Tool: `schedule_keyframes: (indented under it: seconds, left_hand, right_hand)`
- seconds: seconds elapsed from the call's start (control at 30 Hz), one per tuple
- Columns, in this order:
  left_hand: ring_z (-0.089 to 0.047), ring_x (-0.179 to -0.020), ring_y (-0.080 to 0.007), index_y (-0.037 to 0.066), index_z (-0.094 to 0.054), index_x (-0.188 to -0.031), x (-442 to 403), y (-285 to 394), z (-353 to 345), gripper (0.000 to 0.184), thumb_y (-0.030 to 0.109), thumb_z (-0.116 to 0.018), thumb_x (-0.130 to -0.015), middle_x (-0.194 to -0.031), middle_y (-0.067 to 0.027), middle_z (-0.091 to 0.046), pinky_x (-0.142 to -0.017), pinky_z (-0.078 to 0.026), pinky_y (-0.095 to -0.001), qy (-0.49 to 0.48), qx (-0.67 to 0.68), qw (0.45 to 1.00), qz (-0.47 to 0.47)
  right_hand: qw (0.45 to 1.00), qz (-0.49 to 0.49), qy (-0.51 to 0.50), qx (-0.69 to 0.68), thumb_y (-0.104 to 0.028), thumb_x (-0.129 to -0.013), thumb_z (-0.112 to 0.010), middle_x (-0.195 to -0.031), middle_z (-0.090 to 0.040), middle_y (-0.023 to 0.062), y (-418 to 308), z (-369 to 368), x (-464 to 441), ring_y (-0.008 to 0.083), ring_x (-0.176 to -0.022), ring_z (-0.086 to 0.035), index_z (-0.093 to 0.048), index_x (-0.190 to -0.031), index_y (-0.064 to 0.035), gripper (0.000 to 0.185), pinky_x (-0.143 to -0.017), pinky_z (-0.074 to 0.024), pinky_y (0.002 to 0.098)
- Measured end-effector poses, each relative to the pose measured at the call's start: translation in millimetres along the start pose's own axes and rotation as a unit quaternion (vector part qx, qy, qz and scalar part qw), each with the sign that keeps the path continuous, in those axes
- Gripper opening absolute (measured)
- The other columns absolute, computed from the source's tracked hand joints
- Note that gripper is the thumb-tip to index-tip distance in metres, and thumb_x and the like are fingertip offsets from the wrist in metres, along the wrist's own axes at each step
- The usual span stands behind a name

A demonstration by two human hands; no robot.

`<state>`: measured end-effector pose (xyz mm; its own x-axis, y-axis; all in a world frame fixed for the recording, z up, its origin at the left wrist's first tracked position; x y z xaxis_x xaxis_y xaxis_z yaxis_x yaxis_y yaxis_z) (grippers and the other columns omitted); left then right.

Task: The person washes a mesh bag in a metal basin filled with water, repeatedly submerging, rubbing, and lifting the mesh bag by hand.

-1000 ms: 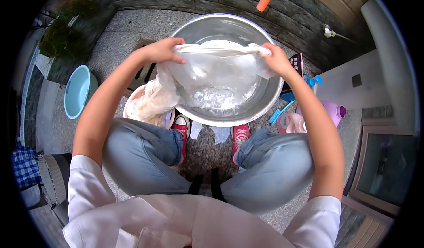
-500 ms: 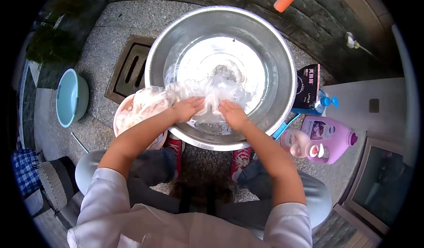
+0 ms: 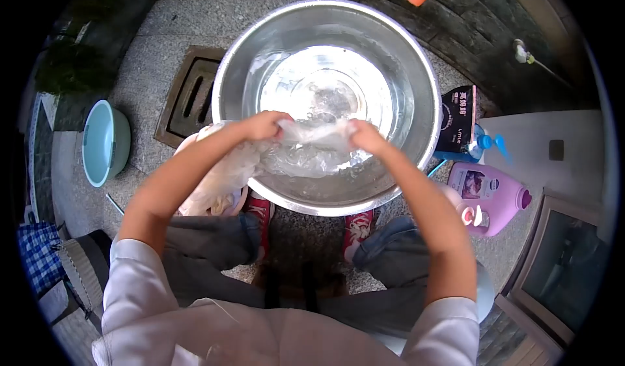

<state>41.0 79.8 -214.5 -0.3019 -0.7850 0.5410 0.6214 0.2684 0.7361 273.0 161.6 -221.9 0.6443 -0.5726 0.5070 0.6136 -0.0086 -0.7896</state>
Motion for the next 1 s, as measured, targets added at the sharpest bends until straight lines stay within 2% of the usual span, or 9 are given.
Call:
schedule_keyframes:
  seconds: [0.2,0.3,0.47,0.6,0.67,0.7,0.77,0.83,1.0]
  left_hand:
    - [-0.061,-0.073,-0.0205,0.006,-0.052,-0.119,79.7,101.3,58.7,0.041,0.017,-0.054,-0.08,-0.083,-0.0122,-0.064,-0.068,-0.049,-0.0322,0.067,-0.071,0.995,0.008]
    - [-0.063,-0.078,-0.0256,0.005,-0.056,-0.111,99.3,131.7,70.0,0.042,0.019,-0.067,-0.072,-0.085,-0.0141,-0.064,-0.07,-0.05,-0.0367,0.129,-0.27,0.954,-0.017]
    - [-0.061,-0.088,-0.0303,0.005,-0.06,-0.096,127.9,161.1,95.0,0.033,0.012,-0.07,-0.066,-0.089,-0.0173,-0.062,-0.075,-0.05,-0.0407,0.32,-0.49,0.811,-0.007]
    - [-0.063,-0.081,-0.0299,0.003,-0.064,-0.083,157.2,162.2,123.1,0.018,0.017,-0.065,-0.072,-0.084,-0.0192,-0.064,-0.074,-0.05,-0.0396,0.378,-0.311,0.871,0.046]
    - [-0.064,-0.067,-0.0231,0.002,-0.065,-0.081,159.6,162.8,125.9,0.022,0.023,-0.061,-0.076,-0.076,-0.0156,-0.066,-0.063,-0.05,-0.0348,0.34,-0.246,0.908,-0.006]
    - [-0.061,-0.061,-0.0184,0.003,-0.065,-0.081,163.3,165.1,124.4,0.023,0.025,-0.061,-0.077,-0.073,-0.0118,-0.065,-0.058,-0.047,-0.0313,0.32,-0.129,0.938,-0.021]
    - [-0.052,-0.053,-0.0077,0.005,-0.065,-0.083,168.6,171.6,117.0,0.026,0.031,-0.061,-0.08,-0.068,-0.0023,-0.063,-0.049,-0.04,-0.0229,0.288,0.008,0.957,-0.043]
    - [-0.054,-0.054,-0.0095,0.004,-0.065,-0.083,174.0,183.8,107.1,0.029,0.032,-0.062,-0.08,-0.069,-0.0034,-0.063,-0.05,-0.041,-0.0243,0.295,-0.033,0.954,-0.037]
    - [-0.063,-0.077,-0.0266,0.006,-0.062,-0.098,193.0,196.0,89.9,0.04,0.034,-0.071,-0.07,-0.083,-0.0136,-0.064,-0.067,-0.049,-0.0371,0.282,-0.274,0.919,-0.01]
  right_hand:
    - [0.993,0.034,-0.023,-0.114,-0.025,-0.077,-0.052,-0.075,-0.055,-0.0001,-94.0,93.3,45.9,0.0105,-0.065,-0.052,-0.055,-0.104,-0.0039,0.034,-0.061,-0.0443,0.0263]
    - [0.927,0.187,0.062,0.318,-0.027,-0.069,-0.066,-0.087,-0.064,0.0123,-157.7,101.5,87.1,0.0251,-0.084,-0.062,-0.058,-0.105,-0.0048,0.043,-0.073,-0.0474,0.0371]
    - [0.762,0.115,0.214,0.6,-0.018,-0.073,-0.056,-0.076,-0.064,0.015,-235.2,99.2,149.1,0.0331,-0.073,-0.063,-0.066,-0.085,-0.0099,0.017,-0.066,-0.0498,0.0439]
    - [0.776,0.193,0.318,0.51,-0.014,-0.075,-0.051,-0.081,-0.063,0.0179,-247.7,125.1,173.8,0.0344,-0.081,-0.061,-0.063,-0.085,-0.0051,0.019,-0.071,-0.0482,0.0439]
    - [0.754,0.373,0.372,0.393,-0.013,-0.076,-0.05,-0.083,-0.062,0.0188,-255.8,132.7,182.7,0.0361,-0.083,-0.059,-0.062,-0.088,-0.0028,0.021,-0.073,-0.0477,0.0415]
    - [0.859,0.271,0.333,0.28,-0.015,-0.081,-0.048,-0.083,-0.063,0.0153,-251.7,135.0,181.7,0.0302,-0.078,-0.061,-0.061,-0.093,-0.0013,0.023,-0.07,-0.0485,0.0355]
    - [0.916,0.254,0.295,0.097,-0.017,-0.083,-0.046,-0.082,-0.063,0.0129,-252.2,124.8,183.8,0.0256,-0.076,-0.062,-0.06,-0.095,-0.0013,0.024,-0.069,-0.0484,0.0325]
    - [0.929,0.204,0.242,-0.192,-0.023,-0.088,-0.043,-0.078,-0.062,0.0064,-234.5,122.7,171.3,0.0138,-0.069,-0.06,-0.058,-0.099,-0.0026,0.028,-0.064,-0.0482,0.0265]
    - [0.945,0.134,0.215,-0.206,-0.027,-0.081,-0.053,-0.089,-0.061,0.0095,-212.8,116.5,162.8,0.016,-0.077,-0.06,-0.056,-0.101,-0.0026,0.032,-0.069,-0.0484,0.0295]
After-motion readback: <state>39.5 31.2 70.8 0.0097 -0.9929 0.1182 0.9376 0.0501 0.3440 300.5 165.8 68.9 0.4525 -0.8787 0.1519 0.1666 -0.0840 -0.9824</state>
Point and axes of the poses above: each hand's wrist, its own x-axis away from the middle knuckle, its own z-axis out of the back of the hand, y = z × x, the point moved 5 cm from there along -x, towards the middle knuckle
